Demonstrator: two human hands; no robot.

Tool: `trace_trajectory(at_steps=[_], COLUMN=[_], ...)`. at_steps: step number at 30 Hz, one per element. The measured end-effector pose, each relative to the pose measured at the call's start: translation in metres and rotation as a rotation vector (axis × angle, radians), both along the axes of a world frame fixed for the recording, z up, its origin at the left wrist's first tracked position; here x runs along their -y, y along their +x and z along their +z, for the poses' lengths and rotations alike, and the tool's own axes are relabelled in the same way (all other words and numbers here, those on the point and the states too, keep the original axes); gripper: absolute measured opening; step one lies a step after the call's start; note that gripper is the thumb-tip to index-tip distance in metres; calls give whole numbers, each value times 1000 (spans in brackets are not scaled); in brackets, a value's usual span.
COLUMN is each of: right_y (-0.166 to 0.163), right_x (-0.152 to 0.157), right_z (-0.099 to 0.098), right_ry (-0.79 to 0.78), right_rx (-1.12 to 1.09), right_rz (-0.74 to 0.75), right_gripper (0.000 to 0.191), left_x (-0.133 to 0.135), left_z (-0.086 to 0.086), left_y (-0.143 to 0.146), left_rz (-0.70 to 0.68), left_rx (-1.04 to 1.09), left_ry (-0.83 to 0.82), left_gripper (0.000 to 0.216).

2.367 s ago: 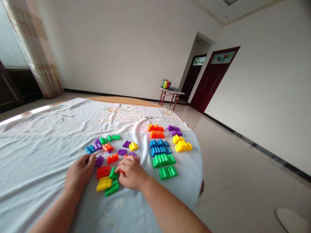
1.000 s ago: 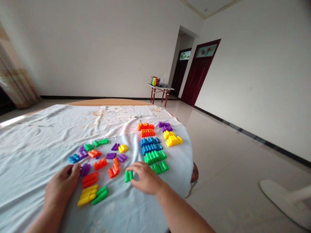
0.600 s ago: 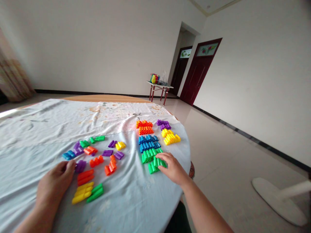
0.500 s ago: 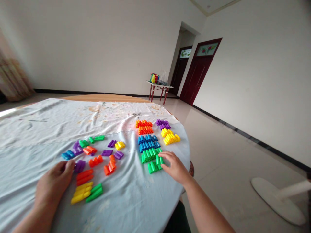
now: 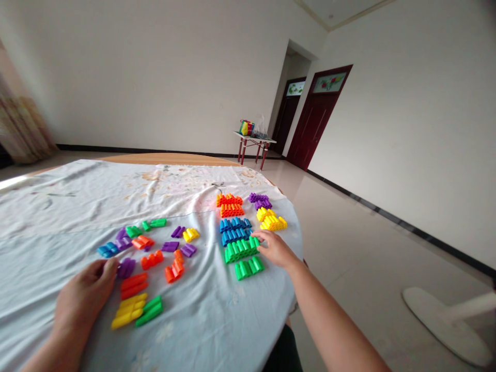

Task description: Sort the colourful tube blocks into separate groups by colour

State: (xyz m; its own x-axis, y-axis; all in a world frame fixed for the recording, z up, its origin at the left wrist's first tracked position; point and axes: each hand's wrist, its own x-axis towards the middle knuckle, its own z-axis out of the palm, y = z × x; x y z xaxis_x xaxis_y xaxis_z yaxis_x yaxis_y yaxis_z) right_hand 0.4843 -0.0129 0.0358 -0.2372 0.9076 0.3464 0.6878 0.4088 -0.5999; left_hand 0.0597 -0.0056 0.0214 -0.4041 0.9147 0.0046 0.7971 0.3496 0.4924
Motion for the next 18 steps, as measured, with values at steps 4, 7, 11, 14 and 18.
trace_trajectory(at_steps=[4,7,11,14,18], right_y=[-4,-6,-6,-4,-16], right_x=[-5,-5,-3,-2,5], right_z=[1,1,1,3,17], right_ry=[-54,-69,-60,-45,50], right_rx=[17,14,30,32,-18], right_rz=[34,60,88,81,23], right_gripper=[51,54,55,56,54], left_x=[0,-1,-3,-1,4], left_z=[0,-3,-6,-4,0], left_y=[1,-2,-5,-2,3], left_rz=[-4,-5,0,9,-15], left_rx=[4,-2,5,7,44], left_ry=[30,44,28,27,57], left_gripper=[45,45,46,46,44])
